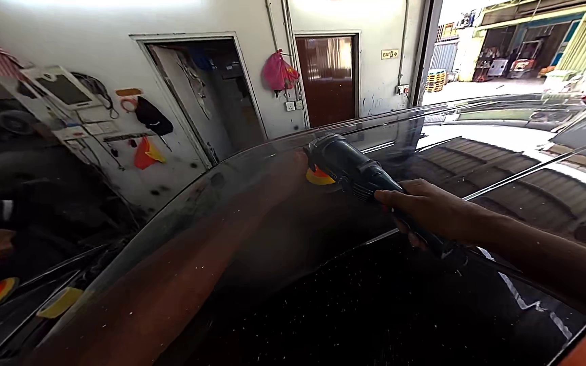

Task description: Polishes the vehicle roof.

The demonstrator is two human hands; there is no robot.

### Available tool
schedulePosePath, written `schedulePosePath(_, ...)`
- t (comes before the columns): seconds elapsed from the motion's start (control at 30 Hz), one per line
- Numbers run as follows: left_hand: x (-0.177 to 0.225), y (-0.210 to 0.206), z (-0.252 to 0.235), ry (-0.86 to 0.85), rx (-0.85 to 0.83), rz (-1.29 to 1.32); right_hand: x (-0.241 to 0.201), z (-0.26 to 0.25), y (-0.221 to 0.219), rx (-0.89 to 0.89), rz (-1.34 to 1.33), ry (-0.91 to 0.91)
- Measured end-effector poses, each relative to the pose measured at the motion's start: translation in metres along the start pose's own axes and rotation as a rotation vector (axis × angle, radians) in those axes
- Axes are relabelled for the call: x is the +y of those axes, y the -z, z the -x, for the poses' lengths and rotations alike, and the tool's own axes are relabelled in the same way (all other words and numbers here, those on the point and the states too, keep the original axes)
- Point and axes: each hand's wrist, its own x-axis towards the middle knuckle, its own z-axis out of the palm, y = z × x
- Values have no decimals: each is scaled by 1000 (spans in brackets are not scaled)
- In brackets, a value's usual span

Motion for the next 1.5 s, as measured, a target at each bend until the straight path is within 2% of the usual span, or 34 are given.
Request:
schedulePosePath(0.2,-88,-17,35,92,22,53,-33,-19,-59,-91,131,48)
schedulePosePath(0.37,-140,-38,66,205,34,108,-54,-12,-90,-184,208,60)
schedulePosePath(0.53,-150,-36,106,261,30,61,-60,1,-103,-280,280,69)
schedulePosePath(0.63,-143,-28,120,314,-25,39,-57,7,-103,-294,287,90)
schedulePosePath(0.83,-105,-14,105,259,-37,38,-41,15,-79,-241,225,78)
schedulePosePath(1.2,69,20,34,-45,-49,-45,32,70,32,7,21,-38)
schedulePosePath(1.37,120,22,16,-212,-31,-35,58,96,58,98,-39,-57)
schedulePosePath(1.5,143,24,17,-223,-19,-50,69,107,66,132,-52,-52)
